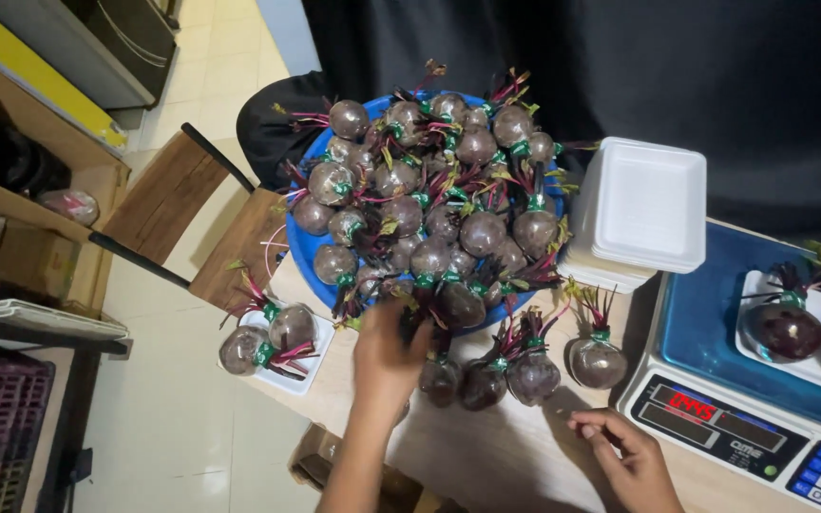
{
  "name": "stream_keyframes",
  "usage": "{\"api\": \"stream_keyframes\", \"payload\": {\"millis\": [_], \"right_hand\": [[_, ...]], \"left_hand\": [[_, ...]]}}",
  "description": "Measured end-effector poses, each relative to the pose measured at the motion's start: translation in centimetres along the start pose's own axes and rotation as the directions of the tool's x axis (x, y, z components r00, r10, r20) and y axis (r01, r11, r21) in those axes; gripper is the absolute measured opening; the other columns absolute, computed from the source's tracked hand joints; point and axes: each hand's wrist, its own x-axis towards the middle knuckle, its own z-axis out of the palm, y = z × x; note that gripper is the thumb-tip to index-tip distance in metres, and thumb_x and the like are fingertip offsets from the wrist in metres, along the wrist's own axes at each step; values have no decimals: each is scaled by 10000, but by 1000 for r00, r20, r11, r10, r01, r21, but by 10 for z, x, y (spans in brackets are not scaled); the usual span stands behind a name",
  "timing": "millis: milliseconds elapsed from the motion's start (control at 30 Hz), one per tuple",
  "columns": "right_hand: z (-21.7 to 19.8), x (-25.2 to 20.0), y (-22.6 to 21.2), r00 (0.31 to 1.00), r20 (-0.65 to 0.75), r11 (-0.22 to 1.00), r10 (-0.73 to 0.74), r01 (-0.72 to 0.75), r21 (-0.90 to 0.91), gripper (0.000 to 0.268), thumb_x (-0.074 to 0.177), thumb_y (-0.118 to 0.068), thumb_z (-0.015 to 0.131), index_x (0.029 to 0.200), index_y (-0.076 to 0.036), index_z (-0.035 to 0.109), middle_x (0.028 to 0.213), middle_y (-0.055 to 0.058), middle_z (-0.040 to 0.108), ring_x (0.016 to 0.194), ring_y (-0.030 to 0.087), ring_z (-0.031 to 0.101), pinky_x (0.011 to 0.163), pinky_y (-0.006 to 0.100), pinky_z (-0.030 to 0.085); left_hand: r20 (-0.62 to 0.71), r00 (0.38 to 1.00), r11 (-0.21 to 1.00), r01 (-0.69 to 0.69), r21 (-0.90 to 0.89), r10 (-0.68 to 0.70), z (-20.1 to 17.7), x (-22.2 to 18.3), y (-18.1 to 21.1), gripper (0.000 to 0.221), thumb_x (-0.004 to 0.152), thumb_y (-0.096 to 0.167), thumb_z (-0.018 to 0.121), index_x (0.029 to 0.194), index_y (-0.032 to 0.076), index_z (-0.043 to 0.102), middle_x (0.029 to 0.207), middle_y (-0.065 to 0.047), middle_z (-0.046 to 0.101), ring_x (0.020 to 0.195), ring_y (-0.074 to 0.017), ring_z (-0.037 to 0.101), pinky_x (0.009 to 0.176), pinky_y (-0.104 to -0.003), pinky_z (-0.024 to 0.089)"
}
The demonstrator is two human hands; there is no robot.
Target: Weighing individually wrapped vegetables on a digital scale and trimming them with scissors before sorting them into containers.
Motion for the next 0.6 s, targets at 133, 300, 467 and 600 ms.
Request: {"api": "stream_keyframes", "payload": {"millis": [133, 300, 467, 600], "right_hand": [[-1, -7, -5, 1000, -17, 1000, 2, -2, -1, 239, 934, -134, 648, 1070, -59, 830, 946, 54, 860, 880, 128, 762, 853, 258, 561], [-11, -15, -12, 997, -74, 1000, -26, 27, 7, 241, 953, -128, 617, 1071, -49, 811, 964, 57, 845, 909, 138, 758, 852, 270, 566], [-28, -27, 5, 984, -134, 993, 116, -118, -6, 246, 956, -163, 626, 1044, -49, 825, 984, 53, 855, 949, 138, 757, 883, 271, 558], [-26, -14, 10, 979, -106, 976, 176, -159, 151, 279, 974, -188, 617, 1107, -10, 785, 997, 104, 834, 865, 166, 754, 880, 273, 559]], "left_hand": [[-62, 894, 856, -403, 323, 444, 80, 78, -2, 523, 785, 178, 896, 1184, -30, 631, 1041, -193, 703, 976, -343, 701, 880, -420, 604], [-18, 999, 648, -7, 761, 32, 178, 143, -50, 206, 928, 184, 533, 1080, 221, 667, 980, -109, 656, 926, -351, 610, 723, -438, 516], [266, 953, 798, -46, 600, -145, 93, 129, 16, 409, 927, 142, 590, 1325, 95, 511, 1178, -218, 598, 1000, -411, 673, 789, -484, 579], [305, 947, 995, 88, 54, -100, 2, 70, 122, 688, 878, 210, 582, 1524, 92, 377, 1394, -179, 537, 1245, -344, 548, 1029, -552, 487]]}}
